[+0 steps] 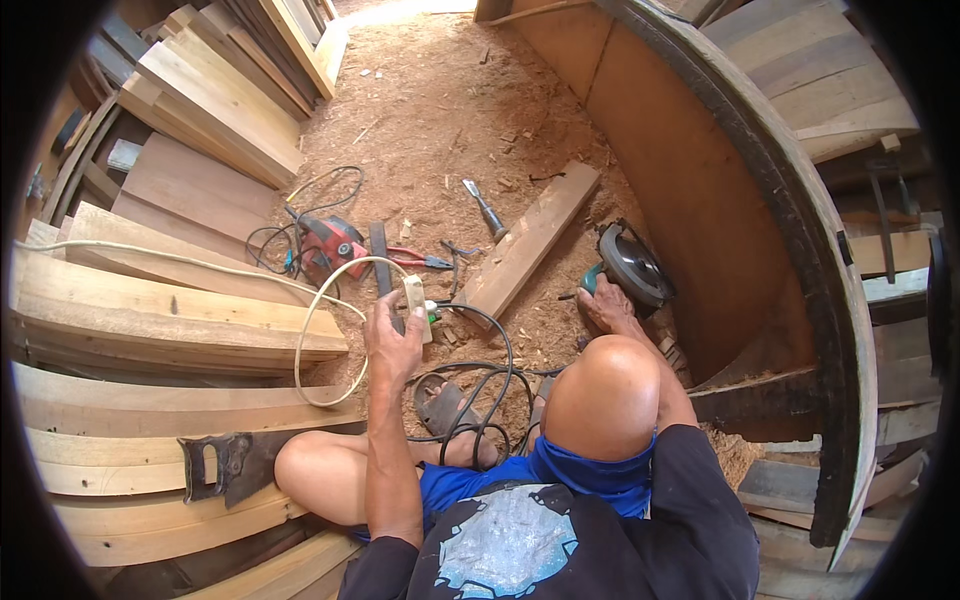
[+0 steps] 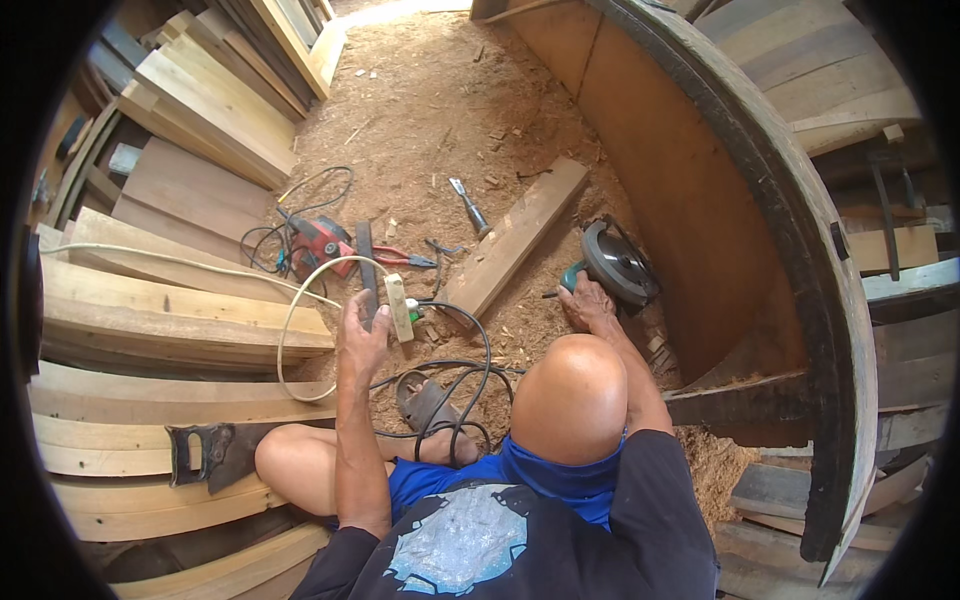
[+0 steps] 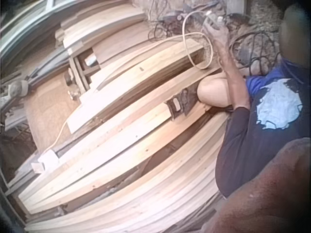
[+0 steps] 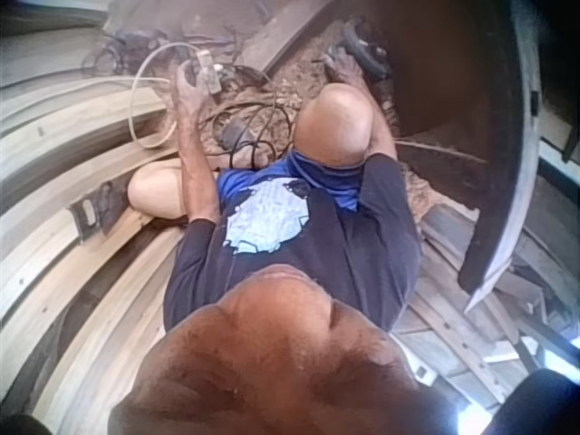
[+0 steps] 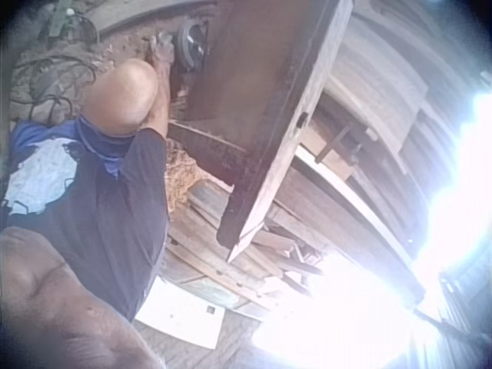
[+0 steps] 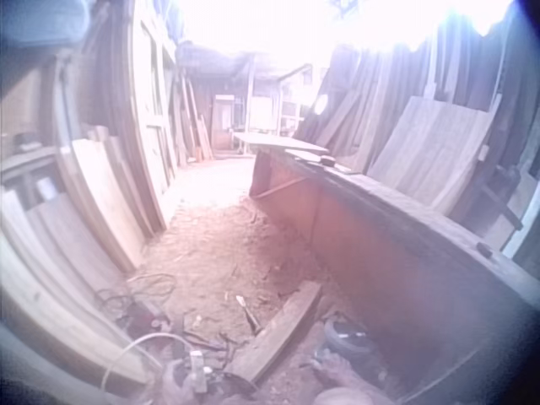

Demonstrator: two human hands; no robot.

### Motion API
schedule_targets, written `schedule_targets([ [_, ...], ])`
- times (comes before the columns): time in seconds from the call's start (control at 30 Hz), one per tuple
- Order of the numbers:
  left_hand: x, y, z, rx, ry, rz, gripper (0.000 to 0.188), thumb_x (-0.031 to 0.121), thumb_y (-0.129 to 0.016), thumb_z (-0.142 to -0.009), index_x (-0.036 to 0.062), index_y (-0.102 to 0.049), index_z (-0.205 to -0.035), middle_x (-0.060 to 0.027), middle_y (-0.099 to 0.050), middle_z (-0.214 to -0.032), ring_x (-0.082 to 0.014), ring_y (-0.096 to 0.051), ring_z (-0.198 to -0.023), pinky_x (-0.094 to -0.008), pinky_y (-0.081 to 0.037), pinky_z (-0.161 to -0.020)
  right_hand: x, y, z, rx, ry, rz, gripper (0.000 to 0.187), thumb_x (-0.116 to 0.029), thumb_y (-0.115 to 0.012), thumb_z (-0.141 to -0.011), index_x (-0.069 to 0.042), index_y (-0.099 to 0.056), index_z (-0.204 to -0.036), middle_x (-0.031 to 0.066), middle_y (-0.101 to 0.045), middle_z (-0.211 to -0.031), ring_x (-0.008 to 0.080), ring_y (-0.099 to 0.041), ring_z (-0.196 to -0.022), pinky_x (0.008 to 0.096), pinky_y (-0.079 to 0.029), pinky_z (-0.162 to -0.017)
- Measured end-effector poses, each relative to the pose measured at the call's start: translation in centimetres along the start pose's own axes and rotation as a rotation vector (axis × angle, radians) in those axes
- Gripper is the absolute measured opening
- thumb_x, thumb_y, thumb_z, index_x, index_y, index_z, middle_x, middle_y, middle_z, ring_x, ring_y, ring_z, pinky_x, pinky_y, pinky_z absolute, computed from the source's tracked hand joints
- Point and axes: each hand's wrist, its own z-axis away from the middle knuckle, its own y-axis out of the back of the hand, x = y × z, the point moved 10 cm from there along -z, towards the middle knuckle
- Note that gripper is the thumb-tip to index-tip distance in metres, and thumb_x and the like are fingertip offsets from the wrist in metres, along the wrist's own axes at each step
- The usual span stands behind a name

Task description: The person operates a circular saw on a piece of wood, checks a connection, and uses a screwdriver to tighten components on the tool.

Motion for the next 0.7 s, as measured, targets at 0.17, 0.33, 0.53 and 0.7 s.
schedule_targets([
  [0.17, -1.6, -1.4, -0.1, -0.083, 0.058, 0.041, 0.053, 0.036, -0.073, -0.096, 0.0017, -0.062, -0.134, -0.0235, -0.067, -0.125, -0.0380, -0.064, -0.117, -0.0472, -0.049, -0.103, -0.4, 0.2, 0.0, 0.043, 0.046, 0.038, 0.059, -0.056, -0.060, -0.100, -0.001, -0.055, -0.121, 0.0338, -0.071, -0.110, 0.0518, -0.068, -0.107, 0.0604, -0.053, -0.093],
  [0.33, 0.2, -5.1, 2.0, -0.394, 0.143, -0.119, 0.053, 0.041, -0.073, -0.095, 0.0042, -0.064, -0.132, -0.0224, -0.071, -0.119, -0.0391, -0.067, -0.116, -0.0471, -0.050, -0.103, -0.1, 0.6, 0.3, 0.034, 0.043, 0.054, 0.059, -0.055, -0.059, -0.101, 0.000, -0.053, -0.123, 0.0351, -0.070, -0.112, 0.0523, -0.068, -0.109, 0.0602, -0.052, -0.095],
  [0.53, 0.1, -6.1, 2.2, -0.401, -0.049, -0.267, 0.052, 0.037, -0.075, -0.094, 0.0020, -0.065, -0.131, -0.0231, -0.074, -0.116, -0.0360, -0.074, -0.100, -0.0456, -0.057, -0.091, -0.9, 0.5, 0.3, 0.044, 0.046, 0.051, 0.059, -0.049, -0.065, -0.098, 0.001, -0.051, -0.126, 0.0362, -0.069, -0.115, 0.0527, -0.066, -0.112, 0.0591, -0.052, -0.097],
  [0.7, -0.2, -6.1, 1.8, -0.387, -0.078, -0.259, 0.052, 0.036, -0.076, -0.093, 0.0009, -0.065, -0.130, -0.0235, -0.073, -0.118, -0.0380, -0.073, -0.100, -0.0466, -0.056, -0.092, 0.8, 0.6, -1.5, 0.010, -0.018, 0.096, 0.051, -0.031, -0.075, -0.092, -0.002, -0.052, -0.127, 0.0318, -0.072, -0.111, 0.0496, -0.069, -0.109, 0.0579, -0.054, -0.094],
])
